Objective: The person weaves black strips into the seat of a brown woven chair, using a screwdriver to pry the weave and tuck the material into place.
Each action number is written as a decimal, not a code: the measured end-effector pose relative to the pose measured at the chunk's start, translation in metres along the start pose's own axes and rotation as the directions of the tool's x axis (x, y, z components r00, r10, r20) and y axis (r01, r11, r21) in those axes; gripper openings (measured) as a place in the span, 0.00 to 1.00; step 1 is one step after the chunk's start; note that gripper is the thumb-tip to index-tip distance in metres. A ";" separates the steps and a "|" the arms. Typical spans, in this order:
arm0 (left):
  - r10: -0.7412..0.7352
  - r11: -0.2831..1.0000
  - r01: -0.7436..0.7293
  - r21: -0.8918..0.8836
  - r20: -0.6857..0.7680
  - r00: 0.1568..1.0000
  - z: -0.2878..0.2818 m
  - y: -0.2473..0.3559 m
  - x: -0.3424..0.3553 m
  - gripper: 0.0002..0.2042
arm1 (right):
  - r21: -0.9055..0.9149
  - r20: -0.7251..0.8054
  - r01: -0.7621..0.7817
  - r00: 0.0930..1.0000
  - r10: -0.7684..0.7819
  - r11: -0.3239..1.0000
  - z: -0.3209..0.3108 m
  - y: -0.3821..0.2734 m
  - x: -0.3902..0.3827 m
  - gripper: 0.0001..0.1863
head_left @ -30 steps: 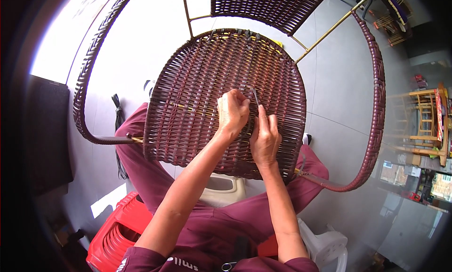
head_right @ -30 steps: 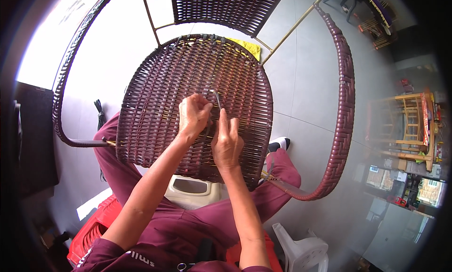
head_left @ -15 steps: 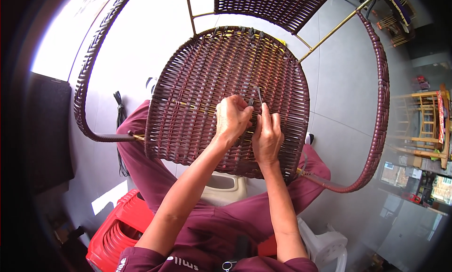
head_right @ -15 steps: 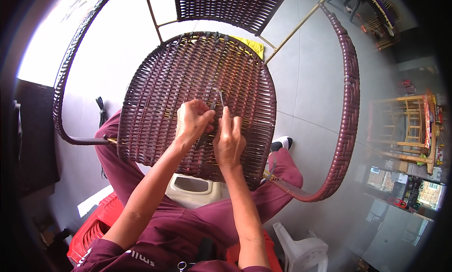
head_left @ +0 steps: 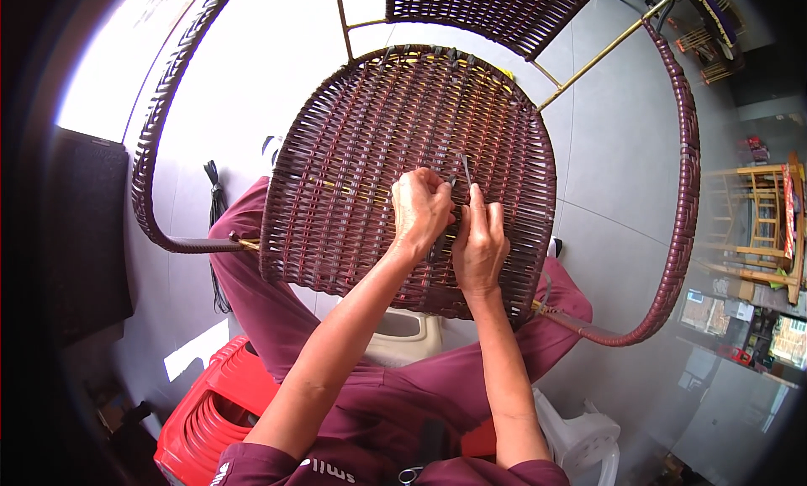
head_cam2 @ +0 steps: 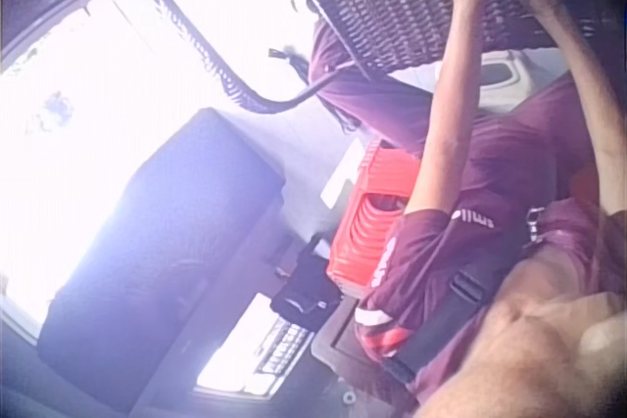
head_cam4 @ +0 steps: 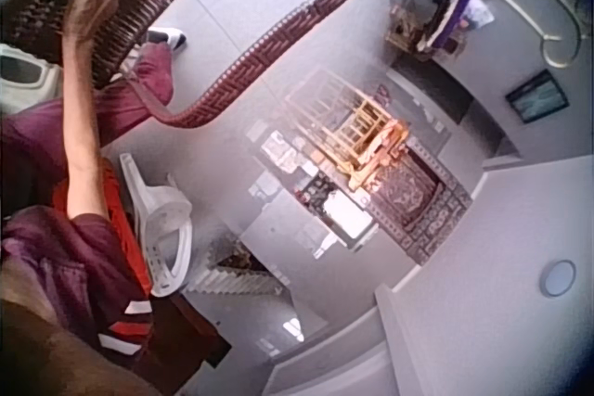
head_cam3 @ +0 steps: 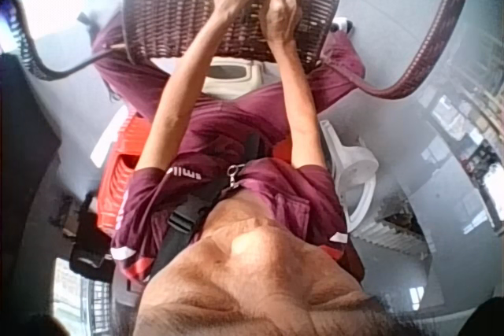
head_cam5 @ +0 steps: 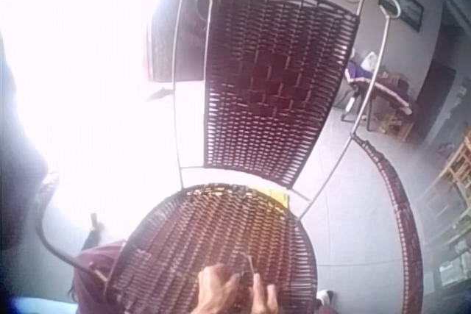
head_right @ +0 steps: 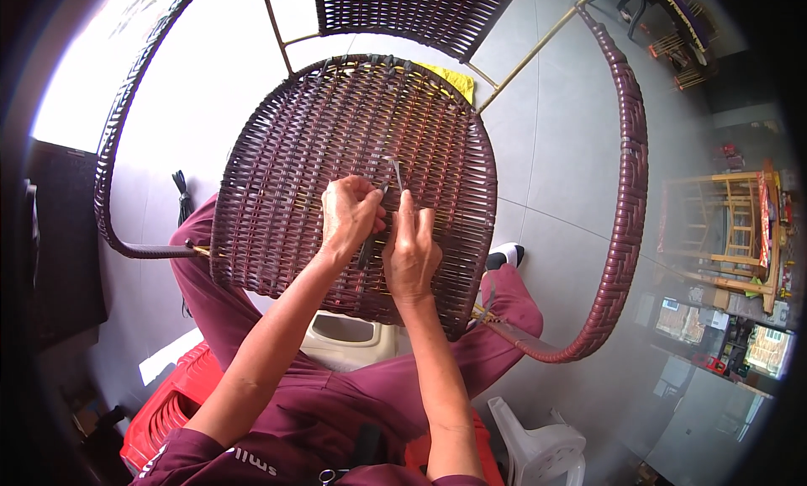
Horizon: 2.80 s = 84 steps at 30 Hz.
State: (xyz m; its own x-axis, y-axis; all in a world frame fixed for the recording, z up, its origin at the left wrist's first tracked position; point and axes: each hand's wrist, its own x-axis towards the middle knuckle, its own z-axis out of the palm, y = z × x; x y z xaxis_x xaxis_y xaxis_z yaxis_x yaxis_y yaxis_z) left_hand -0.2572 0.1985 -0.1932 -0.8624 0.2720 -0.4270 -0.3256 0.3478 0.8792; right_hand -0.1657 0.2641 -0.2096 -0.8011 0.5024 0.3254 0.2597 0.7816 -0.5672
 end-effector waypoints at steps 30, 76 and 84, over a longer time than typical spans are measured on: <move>-0.035 0.998 0.041 -0.053 0.106 0.994 -0.009 0.007 0.002 0.09 | 0.071 0.074 -0.024 0.997 0.019 0.997 -0.020 -0.003 0.008 0.16; 0.078 0.997 -0.078 0.000 0.061 0.995 -0.002 -0.011 0.007 0.08 | -0.226 0.352 0.122 0.935 -0.036 0.967 -0.070 -0.021 0.049 0.11; 0.081 0.997 -0.080 -0.023 0.054 0.995 -0.001 -0.009 0.005 0.08 | -0.227 0.333 0.106 0.943 -0.025 0.968 -0.057 -0.018 0.044 0.12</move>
State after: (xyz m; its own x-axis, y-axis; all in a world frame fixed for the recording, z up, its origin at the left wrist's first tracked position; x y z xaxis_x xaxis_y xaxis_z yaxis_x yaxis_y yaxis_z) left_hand -0.2588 0.1960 -0.2036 -0.8636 0.3476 -0.3652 -0.2644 0.3045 0.9151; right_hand -0.1748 0.2934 -0.1423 -0.9412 0.3308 0.0694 0.2888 0.8938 -0.3430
